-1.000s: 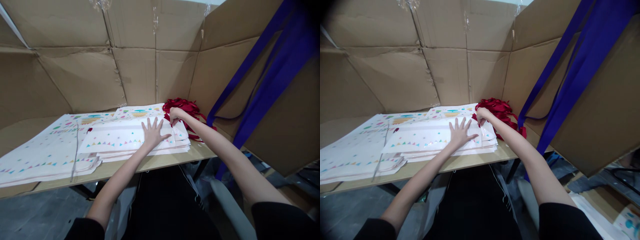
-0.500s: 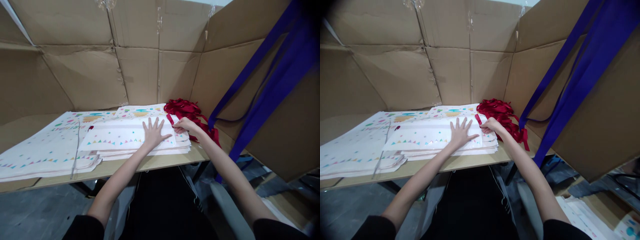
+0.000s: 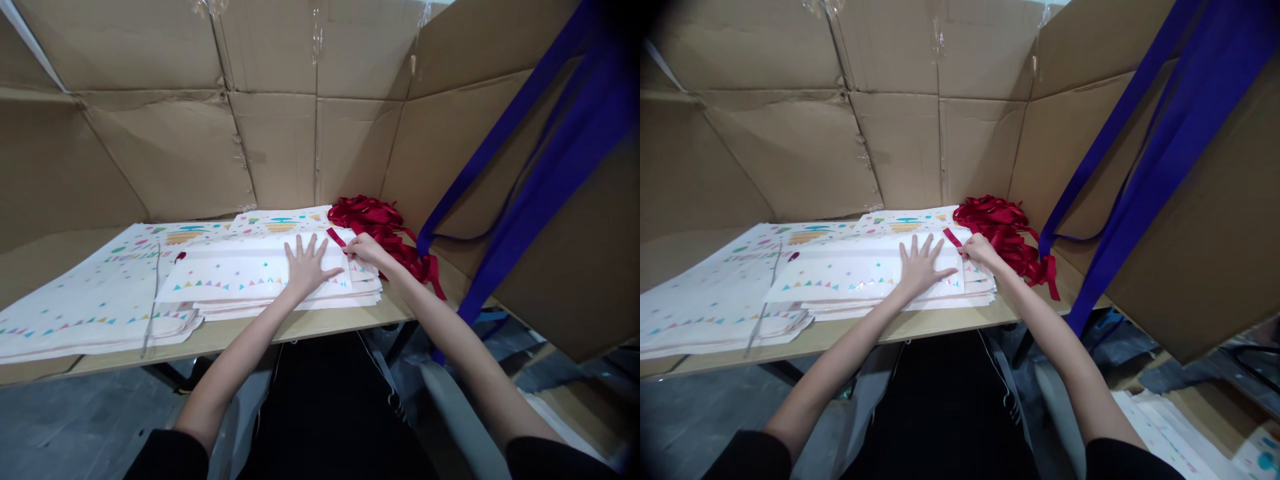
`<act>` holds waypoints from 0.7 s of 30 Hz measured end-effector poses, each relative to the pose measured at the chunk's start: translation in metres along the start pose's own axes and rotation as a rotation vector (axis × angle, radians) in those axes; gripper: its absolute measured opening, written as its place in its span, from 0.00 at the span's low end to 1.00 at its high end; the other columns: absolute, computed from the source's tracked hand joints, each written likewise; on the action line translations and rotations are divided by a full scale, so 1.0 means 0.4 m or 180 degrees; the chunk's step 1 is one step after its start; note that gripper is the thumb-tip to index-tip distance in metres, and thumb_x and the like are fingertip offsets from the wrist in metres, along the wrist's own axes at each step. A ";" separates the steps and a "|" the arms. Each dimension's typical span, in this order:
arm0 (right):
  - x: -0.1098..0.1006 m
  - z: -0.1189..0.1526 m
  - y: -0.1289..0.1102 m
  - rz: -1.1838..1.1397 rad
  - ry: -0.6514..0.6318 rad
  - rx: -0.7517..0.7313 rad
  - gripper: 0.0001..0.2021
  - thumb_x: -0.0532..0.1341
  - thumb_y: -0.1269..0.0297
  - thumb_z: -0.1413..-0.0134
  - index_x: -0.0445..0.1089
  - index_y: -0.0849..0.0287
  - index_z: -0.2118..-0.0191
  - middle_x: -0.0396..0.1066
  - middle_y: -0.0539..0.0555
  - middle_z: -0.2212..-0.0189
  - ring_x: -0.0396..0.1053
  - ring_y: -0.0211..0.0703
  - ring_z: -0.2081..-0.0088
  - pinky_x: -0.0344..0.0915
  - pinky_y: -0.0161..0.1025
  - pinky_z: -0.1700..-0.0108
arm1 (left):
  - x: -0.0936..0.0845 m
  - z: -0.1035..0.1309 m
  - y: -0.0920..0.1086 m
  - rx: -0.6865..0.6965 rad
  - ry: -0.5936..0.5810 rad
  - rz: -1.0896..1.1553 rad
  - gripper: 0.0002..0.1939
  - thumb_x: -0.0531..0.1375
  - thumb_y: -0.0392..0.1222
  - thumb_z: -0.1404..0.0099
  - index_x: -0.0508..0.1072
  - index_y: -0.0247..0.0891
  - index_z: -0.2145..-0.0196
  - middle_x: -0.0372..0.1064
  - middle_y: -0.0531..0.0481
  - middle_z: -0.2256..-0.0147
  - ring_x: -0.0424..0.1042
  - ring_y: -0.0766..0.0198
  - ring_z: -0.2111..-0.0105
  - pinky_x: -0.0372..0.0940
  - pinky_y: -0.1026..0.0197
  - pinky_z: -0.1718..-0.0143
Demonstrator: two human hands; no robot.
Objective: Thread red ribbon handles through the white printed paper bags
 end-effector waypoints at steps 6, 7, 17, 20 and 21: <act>0.005 -0.012 -0.003 0.0067 0.0150 -0.0112 0.12 0.64 0.60 0.46 0.73 0.66 0.70 0.72 0.55 0.74 0.71 0.42 0.69 0.68 0.37 0.65 | 0.003 0.000 -0.001 -0.0018 -0.0009 -0.0021 0.46 0.47 0.74 0.43 0.49 0.49 0.33 0.38 0.49 0.32 0.31 0.34 0.35 0.30 0.28 0.41; 0.004 -0.012 -0.001 0.0058 0.0174 -0.0136 0.12 0.65 0.61 0.48 0.72 0.65 0.75 0.69 0.55 0.80 0.71 0.42 0.72 0.67 0.36 0.67 | 0.003 0.000 -0.001 -0.0020 -0.0020 -0.0020 0.46 0.47 0.75 0.43 0.49 0.49 0.33 0.38 0.49 0.32 0.31 0.34 0.35 0.30 0.28 0.41; 0.016 -0.008 0.016 -0.0502 0.0247 -0.0164 0.13 0.56 0.65 0.41 0.68 0.62 0.76 0.69 0.53 0.81 0.68 0.37 0.78 0.66 0.32 0.73 | -0.005 -0.002 0.000 -0.0093 0.0040 0.0068 0.39 0.41 0.69 0.36 0.51 0.49 0.34 0.41 0.50 0.33 0.33 0.37 0.34 0.30 0.30 0.40; 0.032 -0.008 0.023 -0.1388 -0.0086 0.0215 0.12 0.60 0.67 0.43 0.65 0.63 0.77 0.68 0.52 0.81 0.67 0.35 0.79 0.68 0.32 0.73 | 0.001 -0.007 0.004 -0.0107 0.0050 0.0227 0.37 0.42 0.68 0.35 0.51 0.49 0.34 0.42 0.49 0.33 0.32 0.37 0.34 0.29 0.29 0.40; 0.037 -0.009 0.025 -0.1627 -0.0204 0.0300 0.12 0.62 0.68 0.46 0.64 0.63 0.78 0.67 0.51 0.82 0.66 0.34 0.80 0.67 0.31 0.74 | 0.003 -0.010 0.007 -0.0119 0.0057 0.0316 0.37 0.44 0.67 0.35 0.51 0.48 0.34 0.42 0.48 0.33 0.32 0.36 0.34 0.29 0.29 0.40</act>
Point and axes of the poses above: each hand's wrist, its own z-axis away from the middle knuckle, its own x-axis out of the palm, y = z × x, the point moved 5 cm from there along -z, towards the middle knuckle
